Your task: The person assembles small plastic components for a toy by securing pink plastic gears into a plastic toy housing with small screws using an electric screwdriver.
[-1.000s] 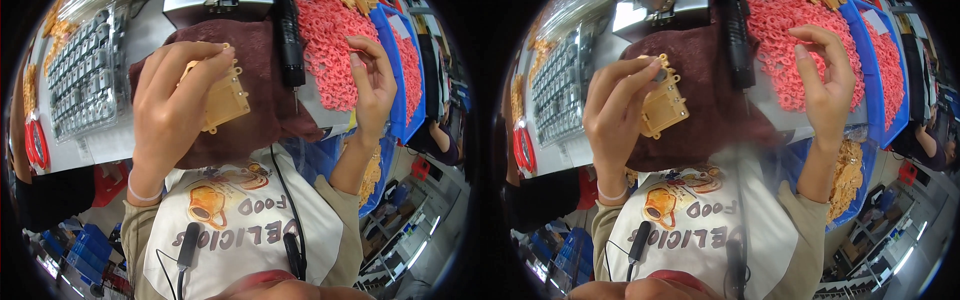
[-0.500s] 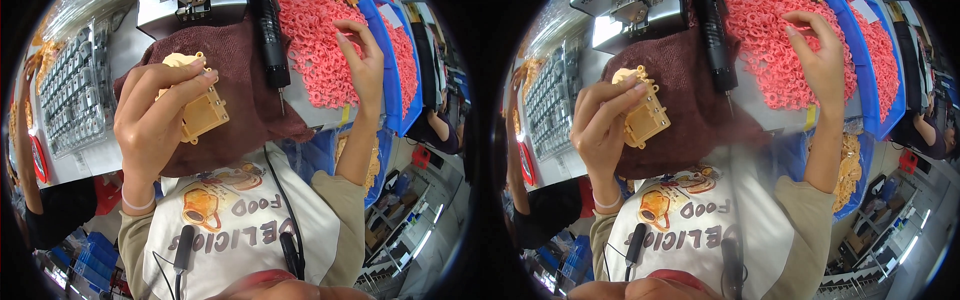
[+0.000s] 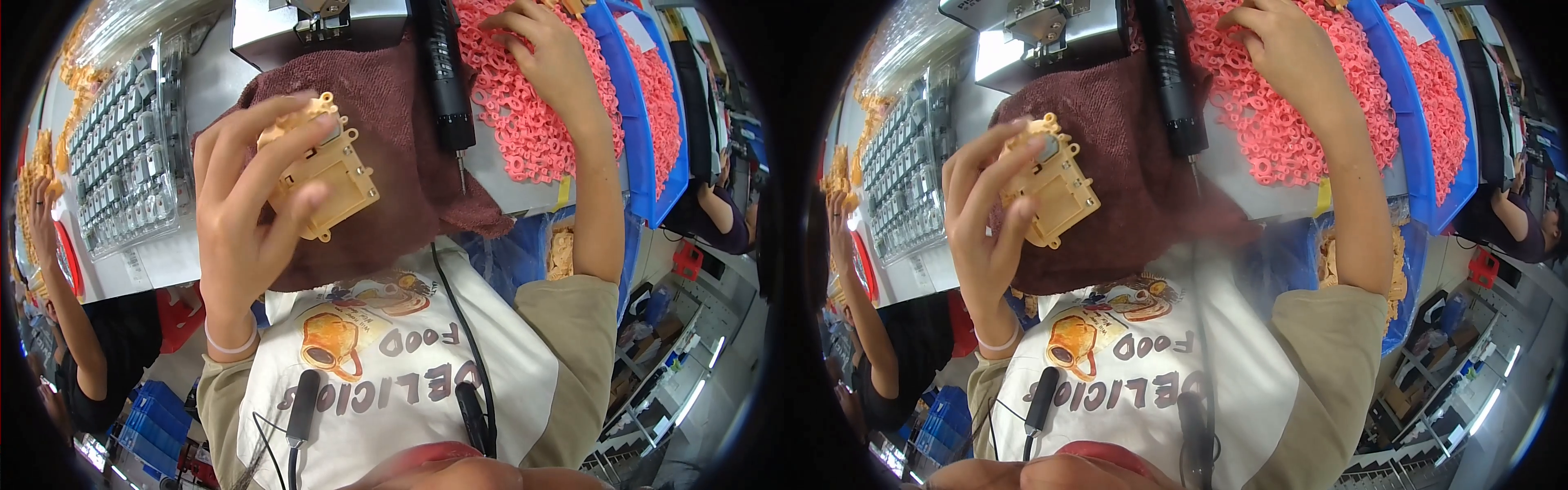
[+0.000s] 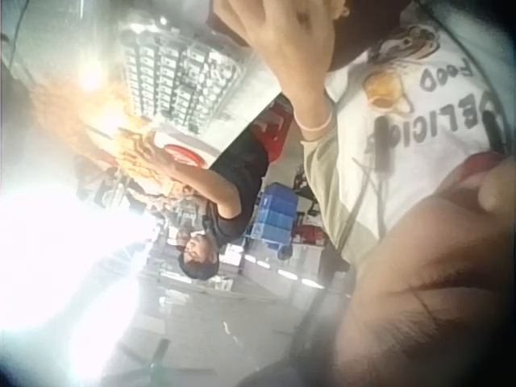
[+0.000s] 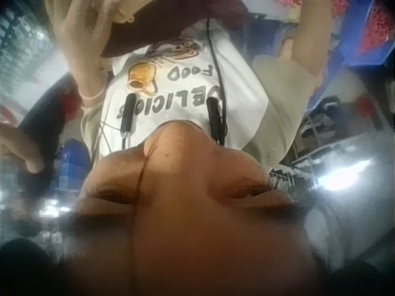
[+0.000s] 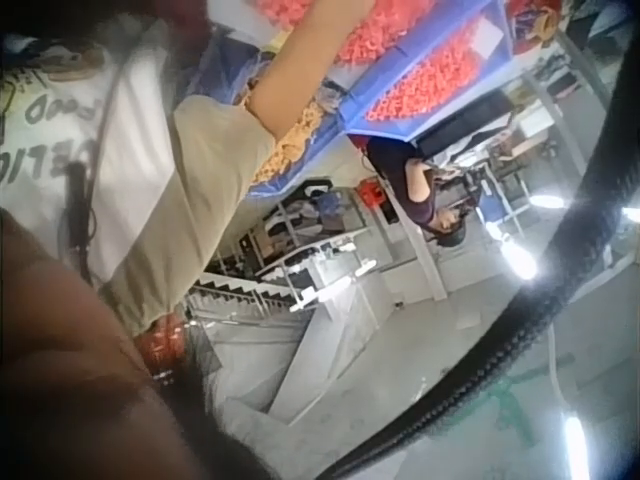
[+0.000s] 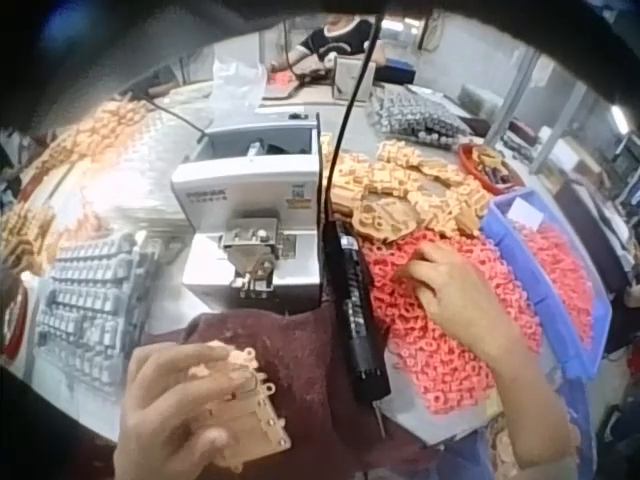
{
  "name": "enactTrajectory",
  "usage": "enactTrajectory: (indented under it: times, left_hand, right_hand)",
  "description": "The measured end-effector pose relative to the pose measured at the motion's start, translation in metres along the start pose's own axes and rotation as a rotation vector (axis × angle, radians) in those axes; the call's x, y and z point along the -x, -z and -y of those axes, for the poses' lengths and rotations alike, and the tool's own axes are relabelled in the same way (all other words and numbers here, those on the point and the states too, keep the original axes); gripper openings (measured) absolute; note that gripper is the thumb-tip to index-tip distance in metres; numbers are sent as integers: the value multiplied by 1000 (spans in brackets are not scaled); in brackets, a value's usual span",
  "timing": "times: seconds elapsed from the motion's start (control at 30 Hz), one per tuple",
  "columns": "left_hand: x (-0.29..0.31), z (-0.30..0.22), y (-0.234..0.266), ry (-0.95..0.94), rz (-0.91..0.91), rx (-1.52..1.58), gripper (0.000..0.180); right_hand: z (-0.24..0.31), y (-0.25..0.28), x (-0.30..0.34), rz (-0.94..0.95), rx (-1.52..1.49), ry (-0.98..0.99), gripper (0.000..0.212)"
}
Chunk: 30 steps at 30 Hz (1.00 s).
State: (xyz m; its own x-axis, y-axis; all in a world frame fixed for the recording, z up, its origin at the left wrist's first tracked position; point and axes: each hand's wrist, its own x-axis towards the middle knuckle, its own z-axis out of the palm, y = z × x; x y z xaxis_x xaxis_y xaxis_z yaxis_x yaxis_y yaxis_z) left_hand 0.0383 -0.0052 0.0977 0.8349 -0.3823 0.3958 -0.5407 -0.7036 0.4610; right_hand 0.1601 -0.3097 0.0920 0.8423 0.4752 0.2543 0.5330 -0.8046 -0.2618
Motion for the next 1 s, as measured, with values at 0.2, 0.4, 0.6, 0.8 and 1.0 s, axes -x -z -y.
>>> enactTrajectory:
  times: [0.2,0.4,0.6,0.8,1.0]
  left_hand:
    - [9,-9,-12,134,92,68,92]
    - [0,5,-15,99,-18,207,91]
    - [-2,12,-20,31,87,236,87]
    - [-6,12,-27,-7,27,304,81]
    - [-9,16,-32,-3,-6,295,81]
  right_hand:
    - [1,-3,-2,28,134,17,15]
    - [-9,-11,2,2,366,176,13]
    - [-14,-20,3,12,316,114,15]
    - [-16,-19,1,9,197,93,16]
    - [-21,-18,1,27,207,78,15]
